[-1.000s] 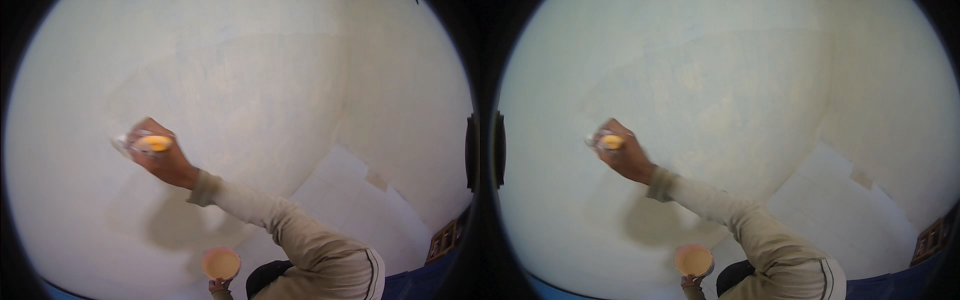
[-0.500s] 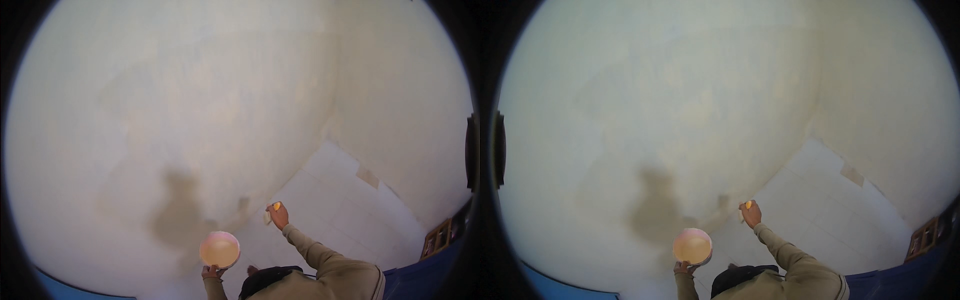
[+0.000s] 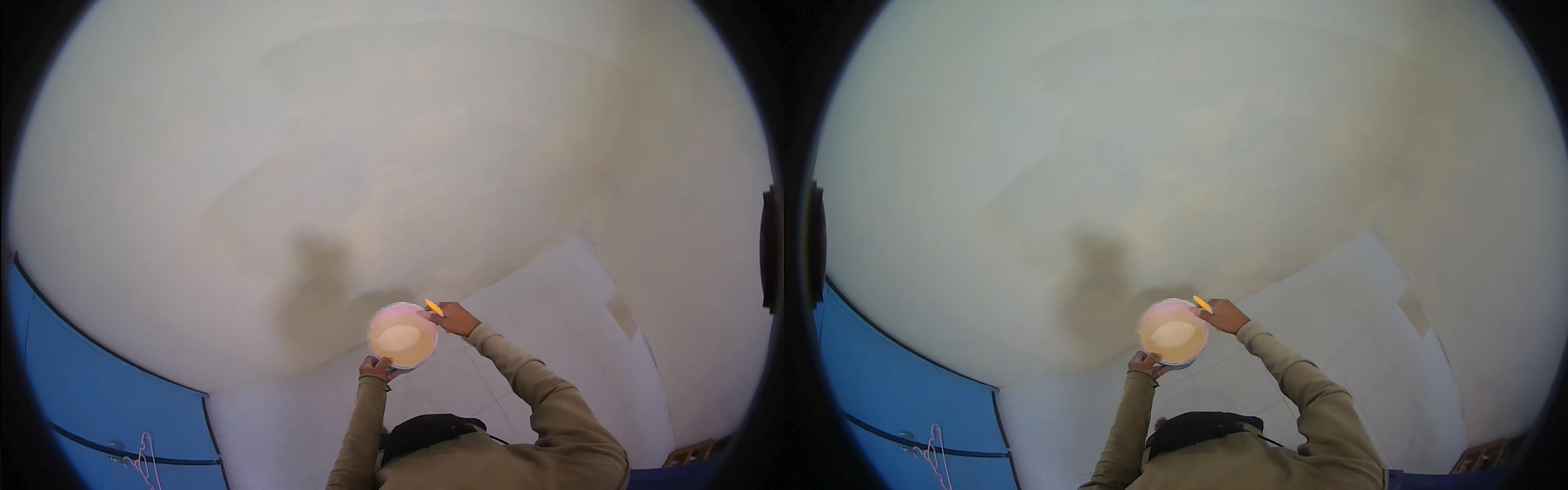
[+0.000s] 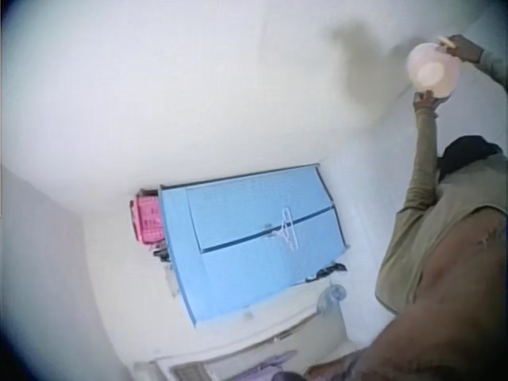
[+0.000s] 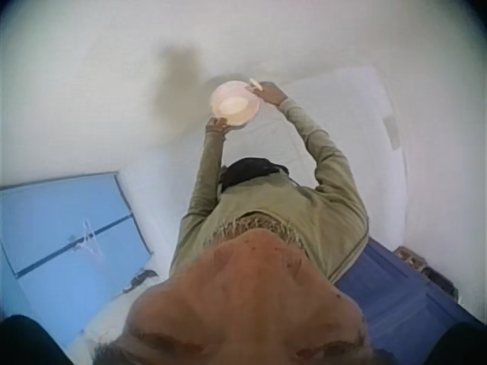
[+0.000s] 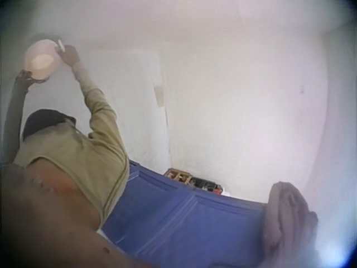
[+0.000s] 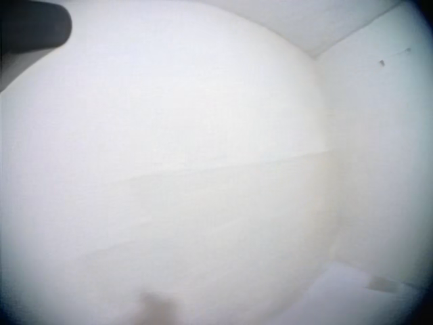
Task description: The person paints the ceiling of a room using a paintbrush and a bucket of yellow paint, repeatedly dipping the brush into the bucket and applying strokes to the ceiling surface.
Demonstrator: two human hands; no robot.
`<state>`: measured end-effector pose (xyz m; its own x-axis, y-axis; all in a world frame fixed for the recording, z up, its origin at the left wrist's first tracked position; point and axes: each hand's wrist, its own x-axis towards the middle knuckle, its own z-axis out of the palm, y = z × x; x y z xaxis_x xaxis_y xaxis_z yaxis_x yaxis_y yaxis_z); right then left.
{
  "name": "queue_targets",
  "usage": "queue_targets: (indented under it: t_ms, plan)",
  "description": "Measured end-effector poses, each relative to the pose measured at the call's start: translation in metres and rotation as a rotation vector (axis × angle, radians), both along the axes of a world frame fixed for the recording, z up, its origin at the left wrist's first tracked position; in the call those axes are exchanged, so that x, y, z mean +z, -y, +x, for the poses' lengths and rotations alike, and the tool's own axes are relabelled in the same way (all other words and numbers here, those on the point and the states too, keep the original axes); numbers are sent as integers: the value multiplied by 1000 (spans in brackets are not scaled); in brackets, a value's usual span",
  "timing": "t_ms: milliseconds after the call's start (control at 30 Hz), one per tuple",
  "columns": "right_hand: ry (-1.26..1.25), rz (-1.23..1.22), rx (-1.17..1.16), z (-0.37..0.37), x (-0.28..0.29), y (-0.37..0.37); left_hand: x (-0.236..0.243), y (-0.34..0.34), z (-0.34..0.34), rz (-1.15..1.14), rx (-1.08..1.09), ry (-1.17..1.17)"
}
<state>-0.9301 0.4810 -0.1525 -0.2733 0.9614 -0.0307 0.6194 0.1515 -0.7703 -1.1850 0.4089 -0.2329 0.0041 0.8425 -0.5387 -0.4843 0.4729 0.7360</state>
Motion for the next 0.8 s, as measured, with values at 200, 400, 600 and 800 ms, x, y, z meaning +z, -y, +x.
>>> queue_targets:
  t_ms: [200,400,600,800]
  plan:
    - [25,-144,77,-39,79,42,91,56,-33,39,-4,-89]
    - [124,152,98,-45,79,48,94,74,-43,68,-21,-36]
    - [96,74,42,-14,101,74,101,107,-33,57,4,32]
    - [-13,49,170,-10,122,70,15,84,-42,-170,187,168]
